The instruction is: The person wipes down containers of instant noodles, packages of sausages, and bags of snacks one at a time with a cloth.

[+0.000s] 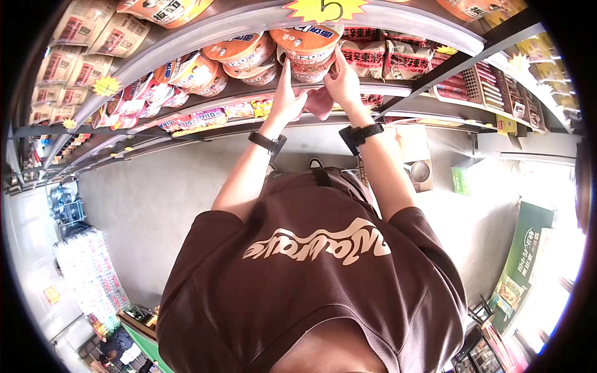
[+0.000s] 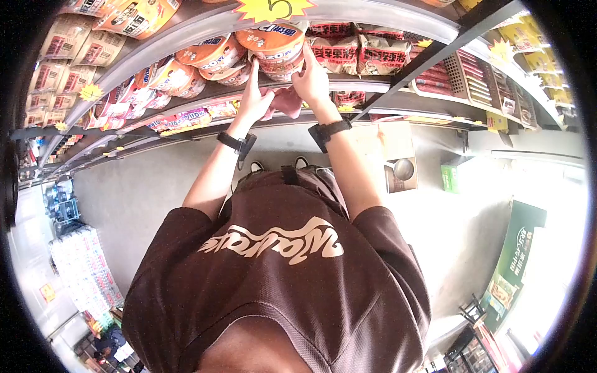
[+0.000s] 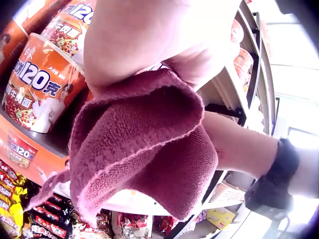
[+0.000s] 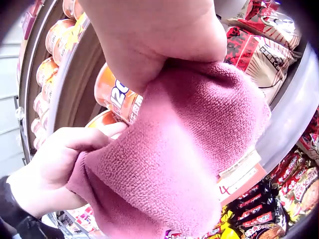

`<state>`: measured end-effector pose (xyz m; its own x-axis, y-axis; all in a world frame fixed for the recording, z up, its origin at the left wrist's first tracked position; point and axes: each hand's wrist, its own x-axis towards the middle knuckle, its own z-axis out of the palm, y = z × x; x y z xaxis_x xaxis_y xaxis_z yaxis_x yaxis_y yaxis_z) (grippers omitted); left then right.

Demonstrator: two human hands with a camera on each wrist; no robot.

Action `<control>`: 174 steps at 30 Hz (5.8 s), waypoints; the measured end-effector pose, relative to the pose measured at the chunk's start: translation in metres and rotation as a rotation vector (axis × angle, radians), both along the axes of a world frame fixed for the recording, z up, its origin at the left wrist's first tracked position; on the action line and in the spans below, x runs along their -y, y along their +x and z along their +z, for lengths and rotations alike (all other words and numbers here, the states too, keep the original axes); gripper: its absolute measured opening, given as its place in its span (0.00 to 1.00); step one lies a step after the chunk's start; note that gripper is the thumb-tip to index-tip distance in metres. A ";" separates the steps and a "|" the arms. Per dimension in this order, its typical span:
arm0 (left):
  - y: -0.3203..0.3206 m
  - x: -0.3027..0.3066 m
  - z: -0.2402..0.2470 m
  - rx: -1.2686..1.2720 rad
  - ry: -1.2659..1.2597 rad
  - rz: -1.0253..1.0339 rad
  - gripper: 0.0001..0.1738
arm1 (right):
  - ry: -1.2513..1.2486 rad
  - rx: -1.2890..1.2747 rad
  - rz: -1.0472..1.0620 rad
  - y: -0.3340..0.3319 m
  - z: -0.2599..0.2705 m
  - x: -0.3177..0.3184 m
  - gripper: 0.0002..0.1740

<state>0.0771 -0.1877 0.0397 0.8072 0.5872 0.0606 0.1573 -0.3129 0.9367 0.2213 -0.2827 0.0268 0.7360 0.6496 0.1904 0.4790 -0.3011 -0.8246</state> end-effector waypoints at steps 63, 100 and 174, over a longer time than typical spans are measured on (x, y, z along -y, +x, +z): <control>0.130 0.025 -0.033 -0.005 0.632 -0.142 0.31 | -0.037 0.029 -0.116 0.096 -0.036 0.059 0.28; 0.199 0.013 -0.027 -0.208 0.635 0.001 0.28 | -0.024 0.408 -0.460 0.122 -0.028 0.070 0.24; 0.083 0.022 0.218 0.638 0.873 0.152 0.14 | 0.562 0.262 -0.301 0.042 0.218 0.064 0.33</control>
